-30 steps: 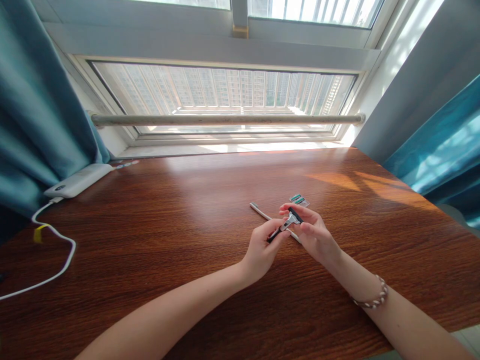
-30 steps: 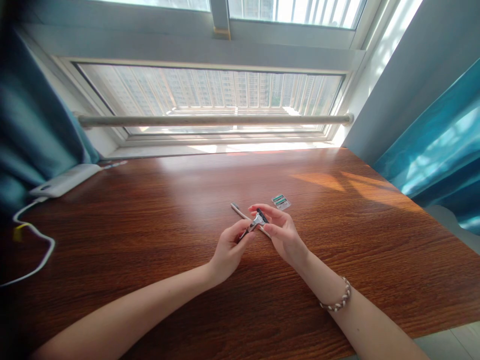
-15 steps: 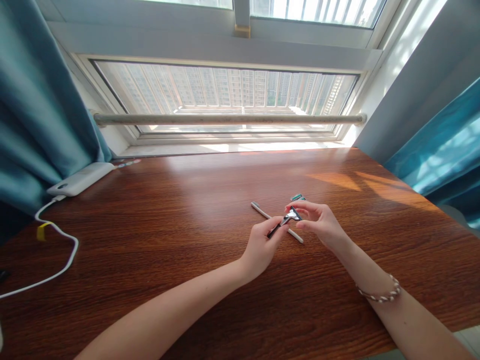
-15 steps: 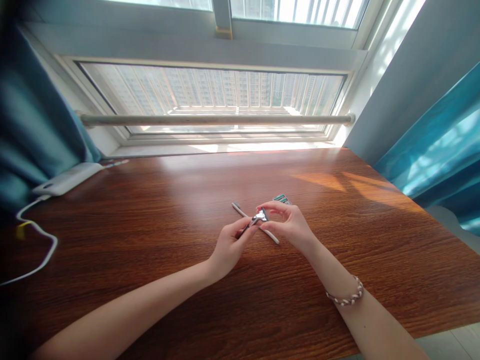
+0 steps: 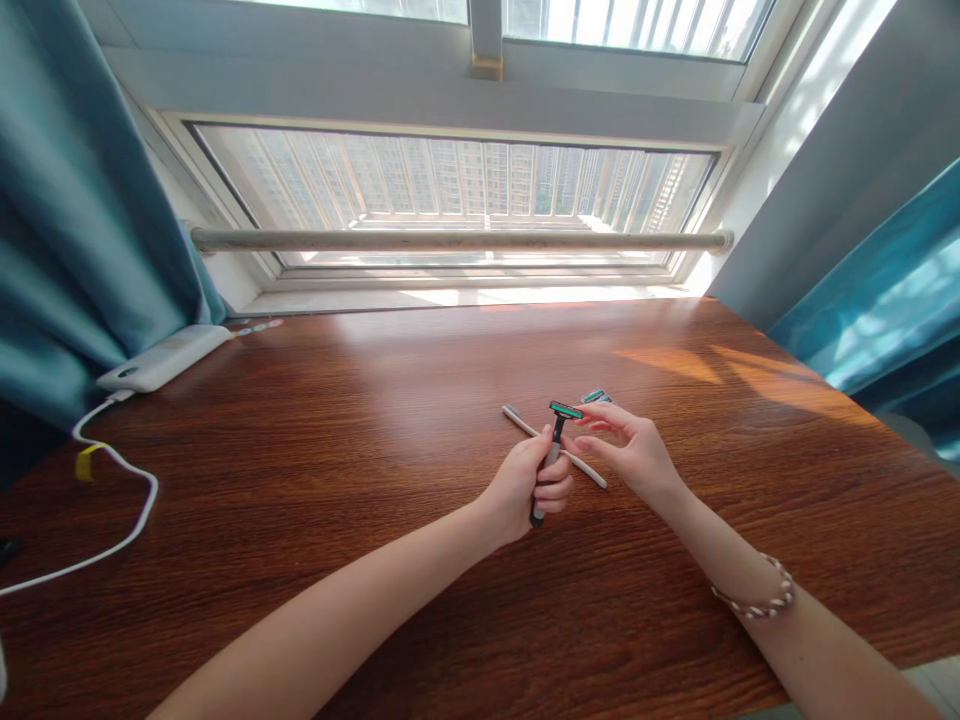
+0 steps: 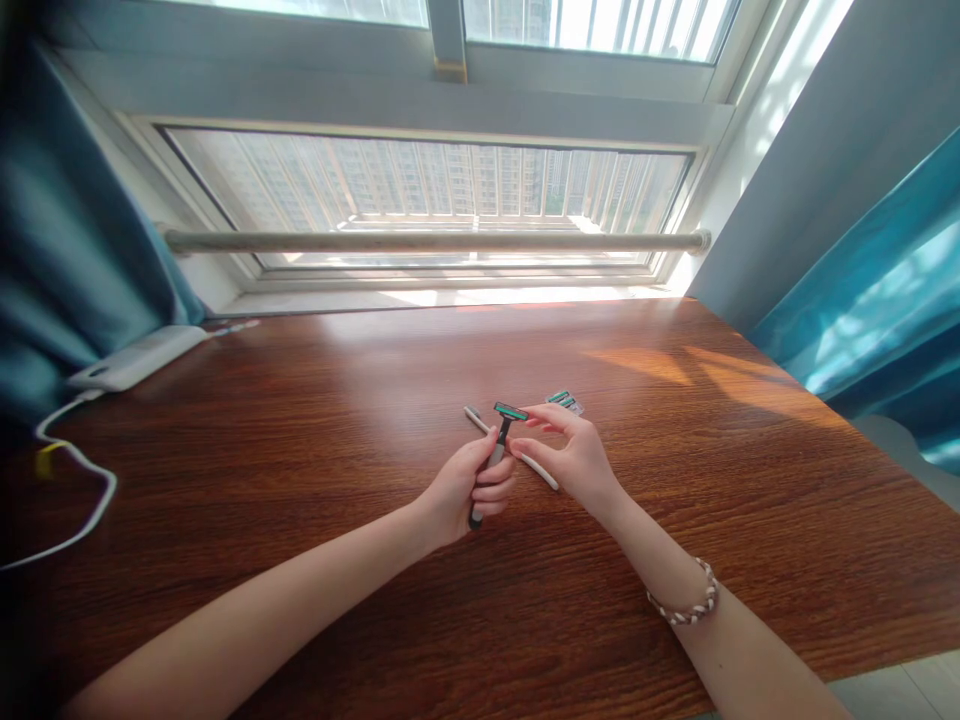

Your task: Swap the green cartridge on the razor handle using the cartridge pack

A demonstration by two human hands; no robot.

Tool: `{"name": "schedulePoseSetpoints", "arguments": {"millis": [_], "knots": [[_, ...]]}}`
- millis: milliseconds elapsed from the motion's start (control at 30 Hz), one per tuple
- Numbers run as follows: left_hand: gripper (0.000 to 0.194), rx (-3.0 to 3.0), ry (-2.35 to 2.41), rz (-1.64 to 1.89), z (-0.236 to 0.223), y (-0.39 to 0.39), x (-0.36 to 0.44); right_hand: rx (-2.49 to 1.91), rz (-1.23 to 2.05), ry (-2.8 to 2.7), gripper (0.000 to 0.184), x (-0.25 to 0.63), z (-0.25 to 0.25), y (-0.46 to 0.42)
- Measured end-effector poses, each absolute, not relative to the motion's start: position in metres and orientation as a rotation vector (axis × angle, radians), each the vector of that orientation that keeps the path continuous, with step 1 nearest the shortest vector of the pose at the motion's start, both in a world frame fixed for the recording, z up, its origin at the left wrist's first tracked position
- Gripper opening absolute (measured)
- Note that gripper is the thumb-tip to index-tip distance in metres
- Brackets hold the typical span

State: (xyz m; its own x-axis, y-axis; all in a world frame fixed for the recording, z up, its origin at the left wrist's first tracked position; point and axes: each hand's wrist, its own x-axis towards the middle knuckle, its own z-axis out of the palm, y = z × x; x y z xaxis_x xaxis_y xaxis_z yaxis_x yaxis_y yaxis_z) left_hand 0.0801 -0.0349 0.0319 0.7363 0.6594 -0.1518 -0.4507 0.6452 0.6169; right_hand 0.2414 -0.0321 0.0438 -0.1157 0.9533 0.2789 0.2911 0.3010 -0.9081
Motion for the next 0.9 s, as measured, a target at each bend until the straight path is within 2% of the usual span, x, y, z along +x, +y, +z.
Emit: {"name": "schedulePoseSetpoints", "arguments": {"millis": [233, 433, 900], "knots": [[0.032, 0.530, 0.335, 0.615, 0.0323, -0.0346, 0.0793, -1.209, 0.567, -1.704, 0.020, 0.2365, 0.0483, -0.0391], [0.033, 0.525, 0.374, 0.629, 0.0343, -0.0353, 0.0804, -1.163, 0.434, -1.708, 0.021, 0.2354, 0.0463, -0.0390], [0.035, 0.526, 0.301, 0.539, 0.0359, -0.0348, 0.0779, -1.121, 0.589, -1.596, 0.022, 0.2340, 0.0449, -0.0404]]}}
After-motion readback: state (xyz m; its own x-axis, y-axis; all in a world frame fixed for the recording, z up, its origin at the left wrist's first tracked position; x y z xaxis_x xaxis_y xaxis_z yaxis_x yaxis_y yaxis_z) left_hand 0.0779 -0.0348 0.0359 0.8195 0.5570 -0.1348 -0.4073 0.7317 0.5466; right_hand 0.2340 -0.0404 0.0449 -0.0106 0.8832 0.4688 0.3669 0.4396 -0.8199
